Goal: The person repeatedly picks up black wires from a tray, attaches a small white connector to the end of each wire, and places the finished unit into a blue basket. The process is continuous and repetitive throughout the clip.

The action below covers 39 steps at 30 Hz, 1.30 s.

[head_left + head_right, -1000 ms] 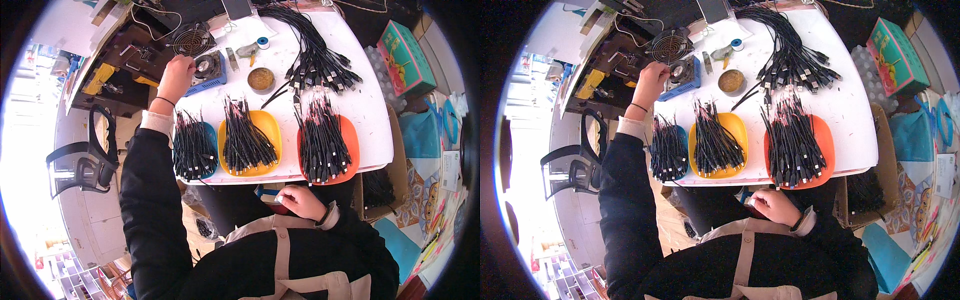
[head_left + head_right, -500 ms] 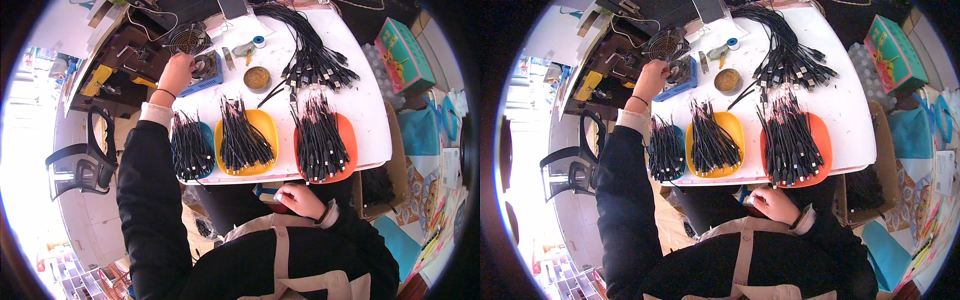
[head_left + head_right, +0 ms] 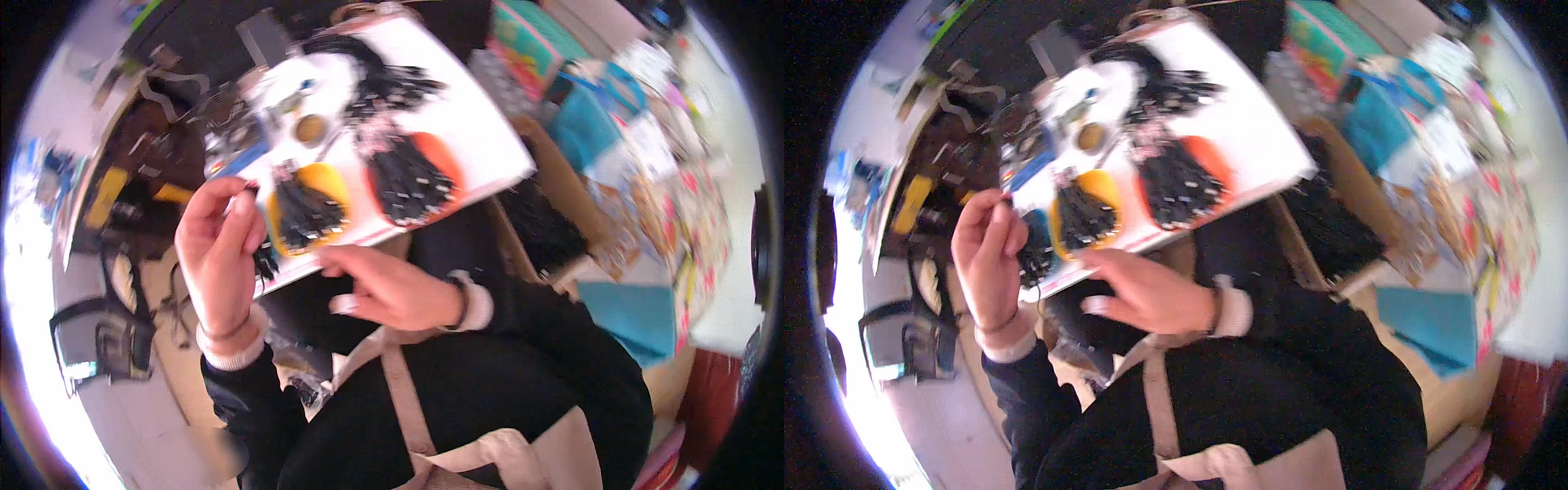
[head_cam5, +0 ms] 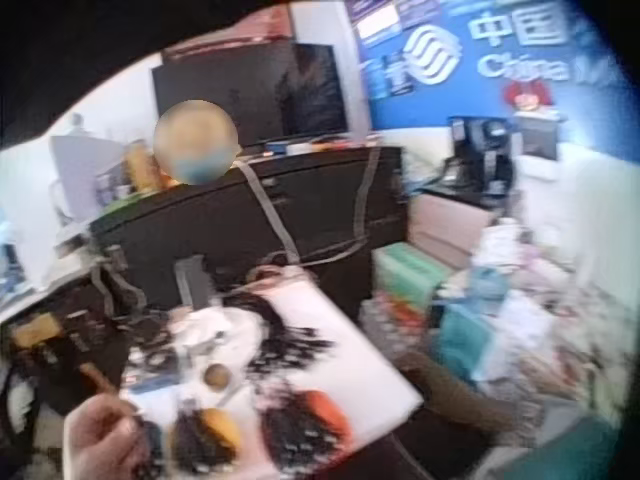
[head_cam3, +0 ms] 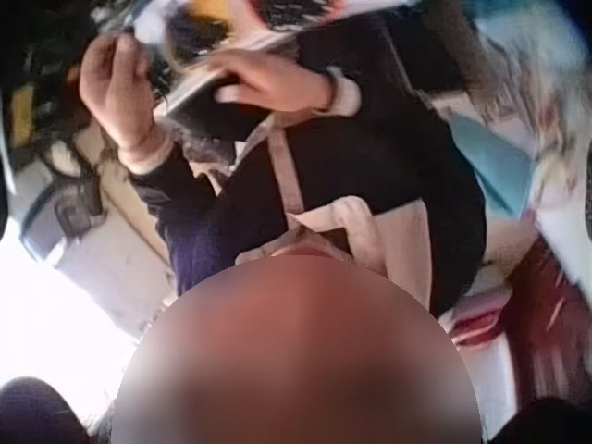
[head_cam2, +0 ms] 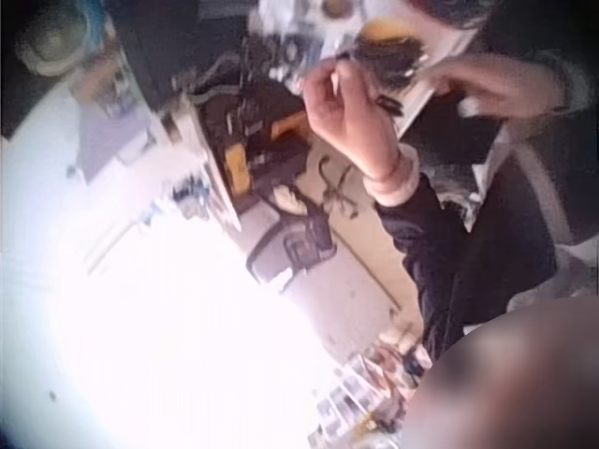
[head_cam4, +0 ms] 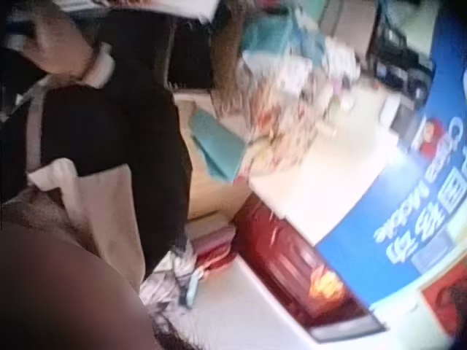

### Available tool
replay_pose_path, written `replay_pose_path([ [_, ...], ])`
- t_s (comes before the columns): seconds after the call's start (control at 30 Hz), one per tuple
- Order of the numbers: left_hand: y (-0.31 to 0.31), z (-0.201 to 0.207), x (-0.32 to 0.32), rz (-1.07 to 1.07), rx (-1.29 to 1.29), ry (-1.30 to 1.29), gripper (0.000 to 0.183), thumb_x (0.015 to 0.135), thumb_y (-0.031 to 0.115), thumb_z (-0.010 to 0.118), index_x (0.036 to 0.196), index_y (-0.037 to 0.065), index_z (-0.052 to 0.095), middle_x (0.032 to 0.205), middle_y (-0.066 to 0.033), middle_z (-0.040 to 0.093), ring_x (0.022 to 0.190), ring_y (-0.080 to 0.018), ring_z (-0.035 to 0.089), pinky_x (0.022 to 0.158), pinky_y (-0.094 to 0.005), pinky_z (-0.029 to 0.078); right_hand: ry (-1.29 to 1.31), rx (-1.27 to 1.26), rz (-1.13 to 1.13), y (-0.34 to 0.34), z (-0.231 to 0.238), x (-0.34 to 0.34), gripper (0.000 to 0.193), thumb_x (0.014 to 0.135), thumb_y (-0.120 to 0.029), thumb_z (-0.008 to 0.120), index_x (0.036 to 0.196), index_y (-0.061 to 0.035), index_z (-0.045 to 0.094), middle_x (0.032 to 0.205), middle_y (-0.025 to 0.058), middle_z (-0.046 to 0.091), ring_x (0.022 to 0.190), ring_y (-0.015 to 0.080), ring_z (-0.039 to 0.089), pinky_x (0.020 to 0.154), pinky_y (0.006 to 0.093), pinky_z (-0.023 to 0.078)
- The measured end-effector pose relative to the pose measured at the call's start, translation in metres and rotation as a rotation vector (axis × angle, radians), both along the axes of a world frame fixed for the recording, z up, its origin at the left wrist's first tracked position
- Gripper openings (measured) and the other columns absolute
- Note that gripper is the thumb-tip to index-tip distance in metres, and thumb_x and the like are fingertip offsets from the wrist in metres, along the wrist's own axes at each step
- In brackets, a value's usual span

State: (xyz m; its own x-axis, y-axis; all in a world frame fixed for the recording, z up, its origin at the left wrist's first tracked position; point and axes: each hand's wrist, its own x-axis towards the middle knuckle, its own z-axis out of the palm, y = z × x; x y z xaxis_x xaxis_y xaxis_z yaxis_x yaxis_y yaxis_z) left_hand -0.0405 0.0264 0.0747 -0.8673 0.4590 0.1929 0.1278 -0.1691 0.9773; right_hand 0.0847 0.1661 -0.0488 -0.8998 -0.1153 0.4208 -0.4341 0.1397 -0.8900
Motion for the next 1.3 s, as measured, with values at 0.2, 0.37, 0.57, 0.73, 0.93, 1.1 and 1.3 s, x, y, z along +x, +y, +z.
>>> replay_pose_path([
  [0.2,0.066,0.003,0.071,-0.293,0.273,-0.112,0.019,0.095,0.006,0.056,0.111,-0.004,0.054,0.085,-0.0033,0.053,0.073,-0.012,0.046,0.066,-0.024,0.036,-0.151,-0.2,-0.161,-0.001,0.04,0.029,0.034,0.097,-0.011,0.049,0.124,0.0047,0.036,0.074,0.0132,0.058,0.066,0.0296,0.061,0.06,0.0398,0.048],
  [0.37,0.062,-0.005,0.06,-0.326,0.196,0.013,0.041,0.097,0.014,0.053,0.133,-0.004,0.044,0.13,-0.016,0.052,0.125,-0.0285,0.049,0.103,-0.0417,0.042,-0.023,0.029,-0.549,0.105,0.072,0.091,0.027,0.102,-0.022,0.041,0.117,-0.0001,0.043,0.074,0.0073,0.06,0.064,0.0158,0.06,0.056,0.0317,0.047],
  [0.57,-0.017,-0.066,0.027,-0.042,-0.083,-0.02,0.029,0.094,0.008,0.055,0.122,-0.002,0.054,0.109,-0.0074,0.061,0.093,-0.0134,0.057,0.078,-0.0238,0.046,-0.14,-0.037,-0.836,0.222,0.065,0.149,0.022,0.104,-0.024,0.038,0.104,-0.0043,0.049,0.075,0.0009,0.057,0.065,0.0084,0.052,0.058,0.0227,0.043],
  [0.73,-0.09,-0.116,0.015,0.274,-0.37,-0.033,0.016,0.091,0.003,0.059,0.106,-0.001,0.064,0.089,0.0006,0.062,0.076,-0.0056,0.052,0.069,-0.0195,0.042,-0.602,-0.018,-0.845,0.289,-0.05,0.115,0.023,0.101,-0.021,0.038,0.093,-0.0025,0.049,0.072,0.0041,0.059,0.06,0.0109,0.054,0.055,0.0251,0.043],
  [0.93,-0.104,-0.126,-0.04,0.545,-0.814,0.546,0.009,0.083,0.006,0.066,0.088,-0.001,0.065,0.074,-0.0111,0.062,0.067,-0.0202,0.061,0.067,-0.0286,0.049,-0.928,0.336,-0.759,0.307,-0.179,0.076,0.027,0.094,-0.02,0.049,0.104,0.0033,0.056,0.083,0.014,0.066,0.073,0.0224,0.065,0.059,0.0338,0.053],
  [1.1,-0.101,-0.123,-0.072,0.754,-1.452,0.662,0.027,0.086,0.025,0.065,0.072,0.002,0.06,0.076,-0.0184,0.064,0.074,-0.0344,0.064,0.067,-0.0412,0.052,-0.668,0.388,-1.051,0.306,-0.126,0.081,0.022,0.092,-0.011,0.052,0.107,0.0004,0.062,0.087,0.0129,0.067,0.08,0.0186,0.065,0.072,0.0313,0.051],
  [1.3,-0.102,-0.137,-0.083,0.82,-1.454,0.655,0.03,0.085,0.026,0.064,0.072,0.0,0.06,0.075,-0.0197,0.064,0.075,-0.0386,0.063,0.067,-0.0459,0.05,-0.2,0.303,-0.818,0.17,0.009,0.035,0.02,0.092,-0.001,0.051,0.109,-0.0033,0.06,0.091,0.0044,0.064,0.078,0.0107,0.057,0.071,0.024,0.046],
])
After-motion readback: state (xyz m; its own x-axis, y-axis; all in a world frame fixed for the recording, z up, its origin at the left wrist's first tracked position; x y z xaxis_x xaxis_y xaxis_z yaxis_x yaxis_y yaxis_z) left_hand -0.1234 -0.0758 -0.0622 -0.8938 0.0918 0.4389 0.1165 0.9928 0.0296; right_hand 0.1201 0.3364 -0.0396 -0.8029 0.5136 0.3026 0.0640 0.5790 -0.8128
